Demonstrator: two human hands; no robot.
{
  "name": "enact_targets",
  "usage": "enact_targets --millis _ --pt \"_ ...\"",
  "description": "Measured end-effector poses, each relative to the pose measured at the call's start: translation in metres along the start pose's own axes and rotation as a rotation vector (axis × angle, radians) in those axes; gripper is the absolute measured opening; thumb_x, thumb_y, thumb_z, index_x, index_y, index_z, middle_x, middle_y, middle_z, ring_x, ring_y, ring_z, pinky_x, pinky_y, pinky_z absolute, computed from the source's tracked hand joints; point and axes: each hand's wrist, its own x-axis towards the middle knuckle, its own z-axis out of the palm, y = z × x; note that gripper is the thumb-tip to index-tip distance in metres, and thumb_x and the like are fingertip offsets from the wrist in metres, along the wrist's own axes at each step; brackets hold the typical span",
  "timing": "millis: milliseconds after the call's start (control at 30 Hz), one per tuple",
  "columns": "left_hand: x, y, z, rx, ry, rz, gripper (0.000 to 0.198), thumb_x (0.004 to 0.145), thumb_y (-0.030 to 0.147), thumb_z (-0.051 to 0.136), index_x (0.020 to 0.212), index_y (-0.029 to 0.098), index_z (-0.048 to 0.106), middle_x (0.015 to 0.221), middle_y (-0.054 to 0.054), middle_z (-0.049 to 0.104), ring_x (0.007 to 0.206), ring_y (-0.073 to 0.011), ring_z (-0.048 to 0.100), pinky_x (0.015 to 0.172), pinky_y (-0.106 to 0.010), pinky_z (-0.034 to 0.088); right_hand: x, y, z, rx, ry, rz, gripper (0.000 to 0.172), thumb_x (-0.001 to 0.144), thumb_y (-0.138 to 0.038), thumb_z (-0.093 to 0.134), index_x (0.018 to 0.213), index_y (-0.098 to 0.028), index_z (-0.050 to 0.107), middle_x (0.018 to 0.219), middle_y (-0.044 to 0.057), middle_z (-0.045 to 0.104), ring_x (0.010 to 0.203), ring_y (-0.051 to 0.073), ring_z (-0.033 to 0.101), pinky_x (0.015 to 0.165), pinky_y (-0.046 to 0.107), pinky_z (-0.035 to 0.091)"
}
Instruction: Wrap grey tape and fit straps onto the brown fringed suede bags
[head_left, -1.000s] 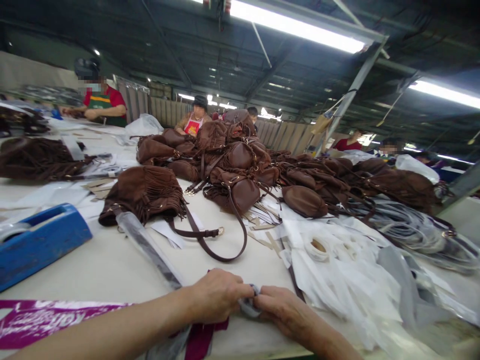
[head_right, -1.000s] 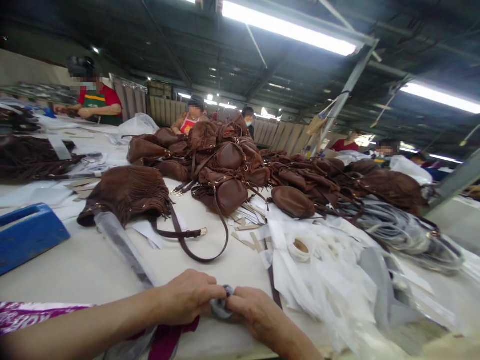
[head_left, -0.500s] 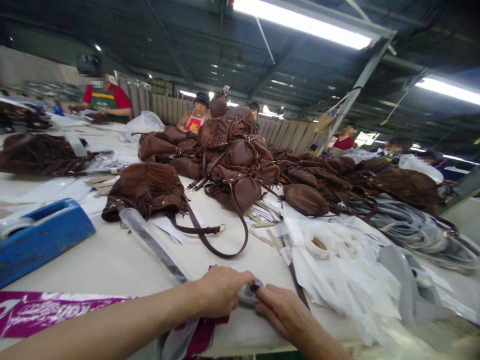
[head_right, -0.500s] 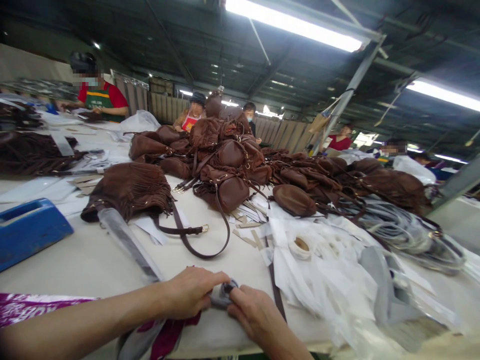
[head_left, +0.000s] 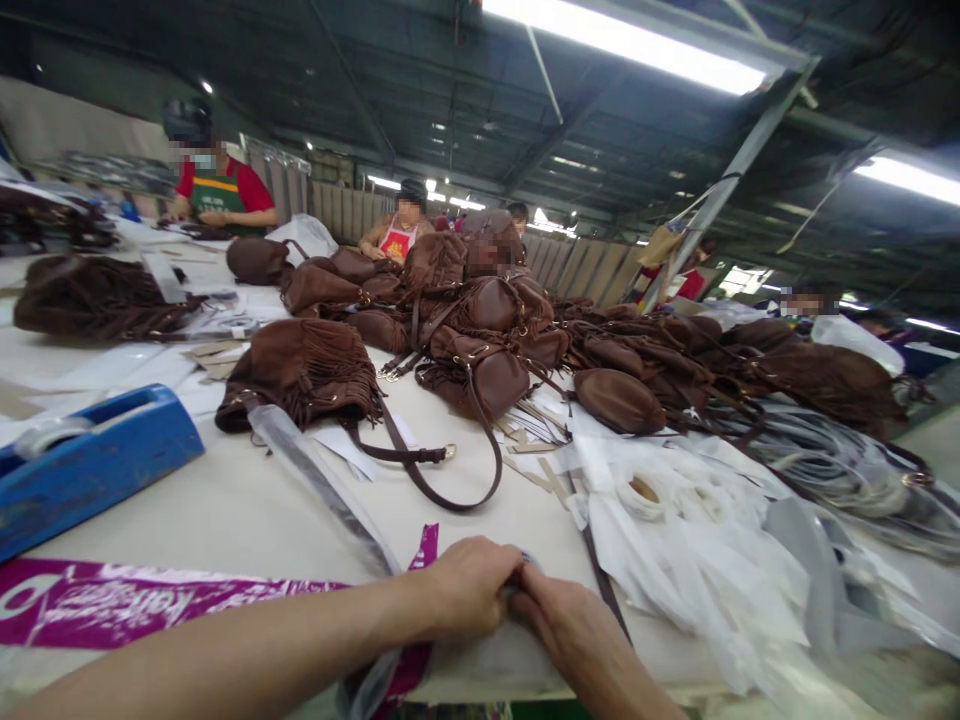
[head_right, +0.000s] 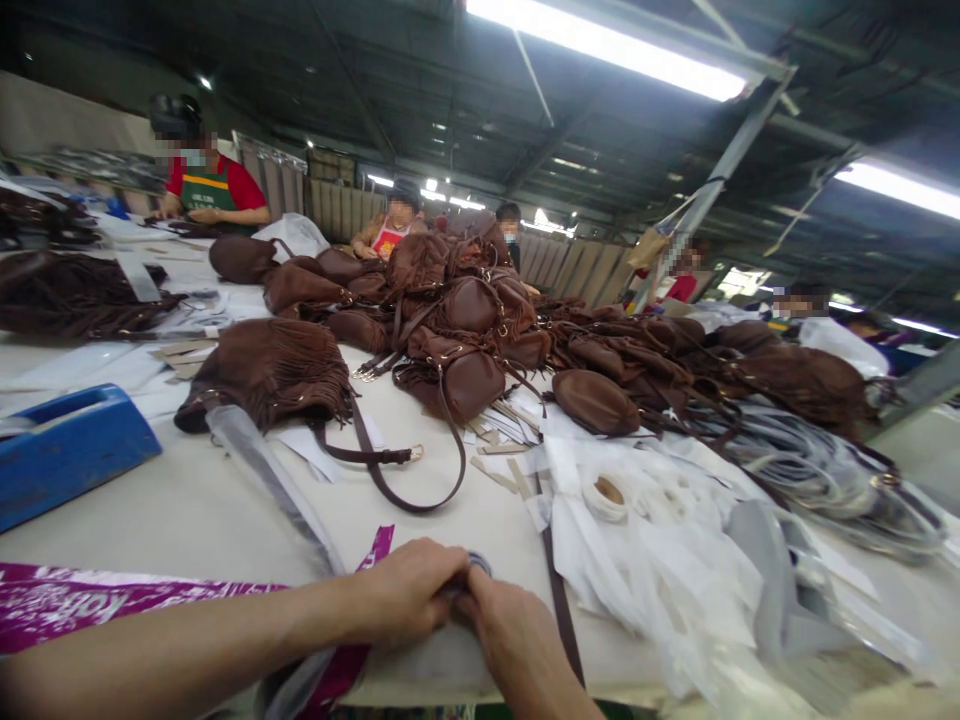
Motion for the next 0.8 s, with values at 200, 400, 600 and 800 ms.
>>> enact_targets --millis 200,400,600,800 --pt "-0.021 -0.034 -0.043 -0.229 -0.110 0.119 0.033 0.086 0.025 0.052 0.119 0.020 0.055 0.088 -0.001 0.066 0.079 -0.0164 0.060 0.071 -0.024 0.046 0.002 0.038 0.002 -0.075 0.046 -0.272 0.014 0.091 -0.017 0.044 0.085 -0.023 0.055 0.079 0.002 0.064 0.069 0.017 0.061 0.059 0.025 0.037" --pt "-0.088 -0.087 -0.052 0.156 0.093 0.203 0.024 0.094 0.027 0.039 0.076 0.020 0.053 0.080 -0.004 0.059 0.079 -0.0175 0.054 0.078 -0.026 0.042 -0.001 0.057 0.002 -0.102 0.033 -0.262 0.012 0.091 -0.017 0.046 0.087 -0.023 0.055 0.079 0.000 0.061 0.069 0.015 0.059 0.061 0.024 0.038" --pt "-0.129 -0.153 -0.065 0.496 0.166 -0.242 0.024 0.093 0.025 0.040 0.072 0.019 0.050 0.070 -0.005 0.059 0.067 -0.0193 0.053 0.069 -0.029 0.042 0.001 0.047 0.003 -0.141 0.045 -0.241 0.014 0.094 -0.020 0.044 0.088 -0.022 0.055 0.079 0.002 0.062 0.070 0.017 0.061 0.061 0.025 0.039" --pt "-0.095 -0.034 -0.040 0.249 0.181 -0.213 0.022 0.091 0.041 0.047 0.090 0.020 0.057 0.092 -0.006 0.063 0.082 -0.0219 0.059 0.074 -0.032 0.046 0.012 0.025 0.006 -0.083 0.155 -0.146 0.016 0.096 -0.021 0.042 0.086 -0.021 0.054 0.077 0.002 0.063 0.071 0.017 0.062 0.062 0.026 0.038"
